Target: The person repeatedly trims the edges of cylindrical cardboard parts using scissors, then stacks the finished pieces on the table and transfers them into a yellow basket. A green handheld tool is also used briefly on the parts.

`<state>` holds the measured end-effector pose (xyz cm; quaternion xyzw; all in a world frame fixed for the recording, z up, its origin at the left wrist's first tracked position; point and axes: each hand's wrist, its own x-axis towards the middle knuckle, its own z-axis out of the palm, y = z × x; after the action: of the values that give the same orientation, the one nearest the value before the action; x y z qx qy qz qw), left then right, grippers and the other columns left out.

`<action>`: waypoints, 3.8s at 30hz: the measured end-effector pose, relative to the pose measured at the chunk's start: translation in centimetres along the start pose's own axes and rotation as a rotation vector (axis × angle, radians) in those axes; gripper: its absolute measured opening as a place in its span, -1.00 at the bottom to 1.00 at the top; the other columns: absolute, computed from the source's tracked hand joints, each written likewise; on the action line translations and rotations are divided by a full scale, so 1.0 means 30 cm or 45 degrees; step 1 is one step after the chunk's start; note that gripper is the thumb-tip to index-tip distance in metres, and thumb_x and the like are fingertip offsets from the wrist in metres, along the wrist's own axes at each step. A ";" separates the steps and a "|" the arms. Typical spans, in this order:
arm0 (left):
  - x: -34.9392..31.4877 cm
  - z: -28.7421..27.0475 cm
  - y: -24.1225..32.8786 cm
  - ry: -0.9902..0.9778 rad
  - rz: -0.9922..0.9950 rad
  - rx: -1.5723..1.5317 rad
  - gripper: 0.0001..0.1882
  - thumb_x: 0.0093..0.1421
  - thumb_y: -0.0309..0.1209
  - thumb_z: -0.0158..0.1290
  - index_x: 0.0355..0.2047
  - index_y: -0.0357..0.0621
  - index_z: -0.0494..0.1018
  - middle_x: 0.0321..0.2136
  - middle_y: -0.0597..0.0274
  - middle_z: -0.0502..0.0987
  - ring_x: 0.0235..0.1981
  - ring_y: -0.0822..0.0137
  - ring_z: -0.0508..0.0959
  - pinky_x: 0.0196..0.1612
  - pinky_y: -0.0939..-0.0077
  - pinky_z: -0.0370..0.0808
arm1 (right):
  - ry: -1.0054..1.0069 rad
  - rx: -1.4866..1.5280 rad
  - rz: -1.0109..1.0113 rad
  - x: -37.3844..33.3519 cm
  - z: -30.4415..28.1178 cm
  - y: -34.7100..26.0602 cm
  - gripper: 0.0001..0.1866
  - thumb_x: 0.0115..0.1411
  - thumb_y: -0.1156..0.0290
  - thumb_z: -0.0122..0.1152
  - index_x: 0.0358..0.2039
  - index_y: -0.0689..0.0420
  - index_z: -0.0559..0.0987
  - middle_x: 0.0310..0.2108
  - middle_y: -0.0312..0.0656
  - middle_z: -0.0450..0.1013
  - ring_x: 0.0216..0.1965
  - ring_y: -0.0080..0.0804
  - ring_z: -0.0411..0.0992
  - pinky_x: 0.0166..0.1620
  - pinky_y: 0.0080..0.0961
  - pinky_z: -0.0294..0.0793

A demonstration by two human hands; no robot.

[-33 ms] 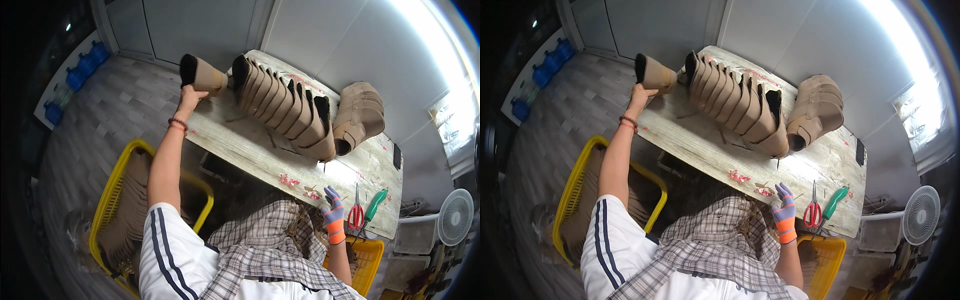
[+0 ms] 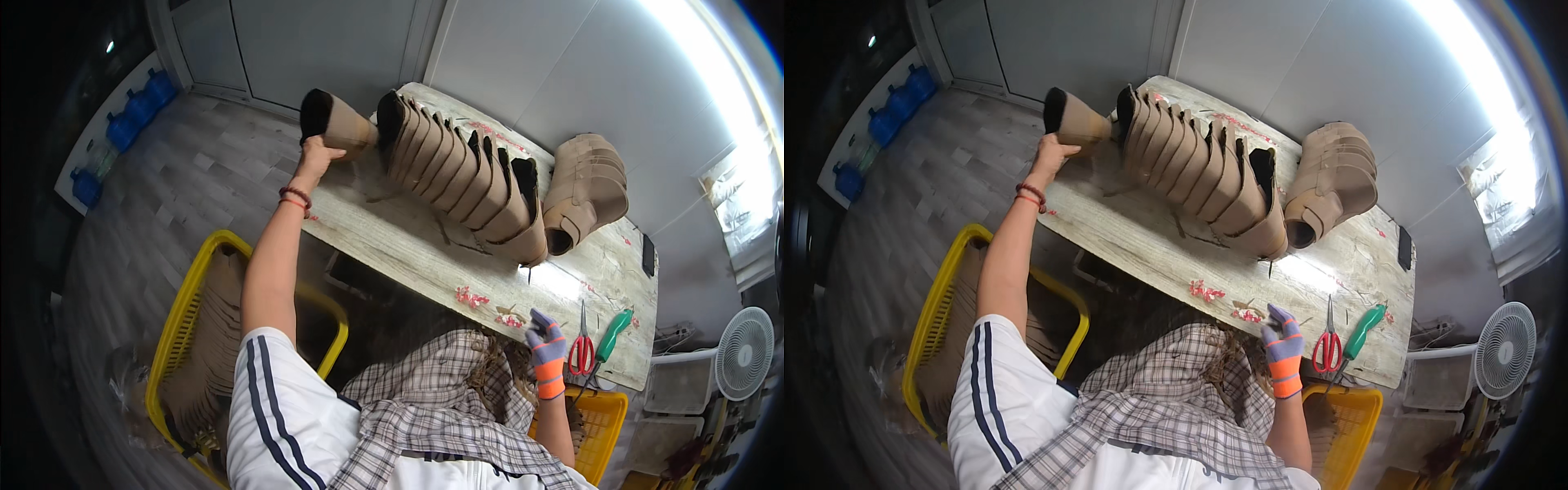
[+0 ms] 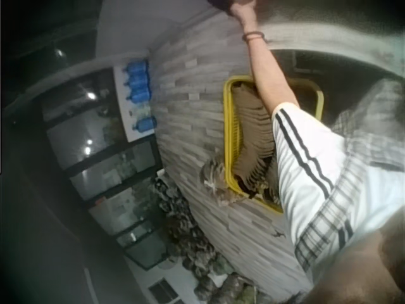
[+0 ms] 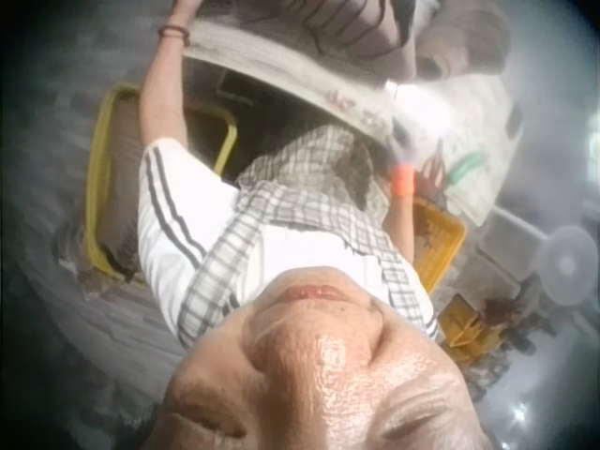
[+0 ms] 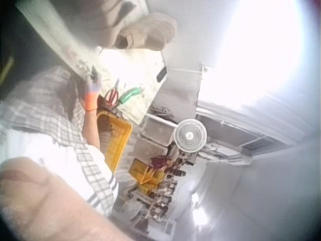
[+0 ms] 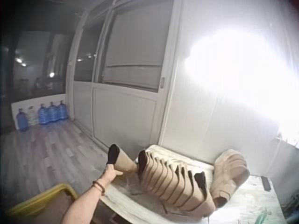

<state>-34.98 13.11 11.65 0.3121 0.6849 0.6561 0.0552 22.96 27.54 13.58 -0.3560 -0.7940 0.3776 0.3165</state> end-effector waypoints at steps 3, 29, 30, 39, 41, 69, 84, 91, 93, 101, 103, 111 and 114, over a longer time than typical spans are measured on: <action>0.033 0.190 0.078 -0.374 -0.029 -0.074 -0.52 -0.03 -0.69 0.14 -0.02 -0.35 0.47 -0.12 0.22 0.57 -0.12 0.38 0.51 -0.01 0.48 0.44 | 0.132 0.237 0.506 0.055 -0.031 -0.025 -0.79 0.21 0.44 0.20 -0.15 0.20 0.61 -0.44 -0.34 0.53 -0.49 -0.64 0.43 -0.50 -0.71 0.39; 0.034 0.300 0.135 -0.960 -0.070 -0.087 -0.59 -0.05 -0.70 0.19 -0.11 -0.33 0.54 -0.12 0.15 0.60 -0.15 0.36 0.57 0.00 0.48 0.48 | 0.118 -0.108 -0.256 0.398 0.037 0.408 -0.56 0.34 0.22 -0.01 0.09 0.27 0.46 -0.08 -0.20 0.48 -0.09 -0.40 0.40 -0.01 -0.40 0.38; 0.030 0.332 0.175 -0.994 0.077 0.221 -0.58 -0.06 -0.69 0.20 -0.11 -0.33 0.54 -0.13 0.15 0.60 -0.17 0.36 0.57 -0.01 0.48 0.48 | 0.089 -0.197 -0.321 0.404 0.045 0.376 -0.56 0.33 0.26 -0.01 0.10 0.28 0.44 -0.06 -0.18 0.48 -0.06 -0.38 0.41 0.01 -0.38 0.39; 0.071 0.395 0.173 -0.995 -0.571 -0.691 -0.43 -0.01 -0.55 0.14 0.07 -0.43 0.35 -0.01 0.07 0.47 0.05 0.29 0.42 0.18 0.46 0.27 | -0.138 0.404 0.086 0.448 0.042 0.220 -0.50 0.21 0.27 0.17 0.10 0.28 0.45 -0.02 -0.20 0.49 -0.03 -0.39 0.43 0.02 -0.47 0.38; 0.068 0.418 0.182 -0.940 -0.572 -0.882 -0.41 -0.03 -0.47 0.18 0.05 -0.41 0.38 -0.01 0.10 0.48 0.04 0.28 0.42 0.18 0.44 0.27 | -0.092 0.507 0.062 0.454 0.067 0.237 -0.51 0.20 0.30 0.16 0.09 0.28 0.45 -0.02 -0.20 0.49 -0.02 -0.40 0.43 0.02 -0.48 0.39; -0.538 0.236 1.209 -1.960 1.022 0.402 -0.79 -0.20 -0.52 0.23 -0.51 -0.19 0.44 -0.60 0.16 0.41 -0.53 0.13 0.45 -0.43 0.38 0.37 | 0.282 0.441 -0.339 -0.043 -0.073 -0.243 -0.41 0.17 0.34 0.25 0.17 0.31 0.34 0.17 -0.02 0.31 0.11 -0.28 0.33 0.14 -0.41 0.32; -0.904 0.959 0.884 -2.007 0.439 -0.561 -0.75 -0.10 -0.58 0.31 -0.37 -0.27 0.52 -0.37 0.27 0.48 -0.22 0.30 0.43 -0.10 0.48 0.39 | -0.015 1.709 0.446 -0.245 -0.305 0.101 -0.28 0.30 -0.18 -0.09 0.26 0.08 0.24 0.17 -0.21 0.28 0.18 -0.34 0.25 0.21 -0.37 0.25; -0.719 1.164 0.768 -1.688 0.502 0.187 -0.50 -0.08 -0.62 0.25 -0.06 -0.11 0.47 -0.06 0.23 0.43 0.03 0.20 0.37 0.15 0.39 0.32 | 0.423 1.767 0.621 -0.077 -0.265 0.226 -0.55 0.22 0.25 0.20 0.09 0.09 0.41 -0.05 -0.24 0.44 -0.05 -0.38 0.42 0.03 -0.45 0.43; -0.601 1.246 0.732 -1.436 0.442 0.462 -0.31 -0.11 -0.64 0.24 0.10 -0.08 0.35 0.04 0.16 0.40 0.06 0.14 0.39 0.14 0.35 0.35 | 0.566 1.563 0.591 0.012 -0.260 0.186 -0.50 0.14 0.42 0.30 0.10 0.16 0.42 -0.03 -0.19 0.45 -0.06 -0.39 0.45 0.00 -0.45 0.46; -0.402 1.562 0.645 -1.053 -0.431 0.514 0.33 -0.04 -0.31 0.35 0.36 -0.03 -0.55 0.21 -0.28 0.18 0.11 -0.16 0.38 0.04 -0.03 0.41 | 0.833 0.712 0.668 0.196 -0.221 0.098 -0.20 -0.09 0.38 0.54 0.12 0.34 0.32 0.00 -0.06 0.43 -0.07 -0.39 0.43 -0.02 -0.51 0.45; -0.412 1.589 0.733 -1.200 -0.559 0.511 0.31 0.01 -0.25 0.33 0.36 0.01 -0.57 0.23 -0.31 0.14 0.02 -0.19 0.45 -0.08 -0.09 0.49 | 0.872 0.777 0.561 0.230 -0.231 0.141 -0.19 -0.09 0.39 0.53 0.13 0.34 0.30 -0.01 -0.07 0.43 -0.06 -0.39 0.43 -0.02 -0.52 0.46; -0.336 1.656 0.728 -1.242 -0.674 0.236 0.23 0.09 0.01 0.22 0.36 0.02 -0.55 0.27 -0.43 0.01 -0.06 -0.34 0.49 -0.07 -0.03 0.53 | 0.774 0.915 0.464 0.430 -0.270 0.404 -0.21 -0.08 0.41 0.53 0.12 0.34 0.30 -0.07 -0.07 0.45 -0.17 -0.38 0.47 -0.14 -0.55 0.52; -0.308 1.662 0.716 -1.234 -0.710 0.187 0.30 0.03 0.05 0.24 0.35 -0.06 -0.57 0.27 -0.44 0.00 -0.07 -0.35 0.49 -0.07 -0.02 0.53 | 0.715 0.932 0.396 0.468 -0.280 0.465 -0.19 -0.09 0.36 0.55 0.11 0.35 0.31 -0.09 -0.05 0.47 -0.17 -0.38 0.47 -0.14 -0.54 0.53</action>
<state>4.23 50.40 21.99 0.3881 0.6816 0.3489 0.5129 26.34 48.41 9.67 -0.4239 -0.4305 0.5640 0.5629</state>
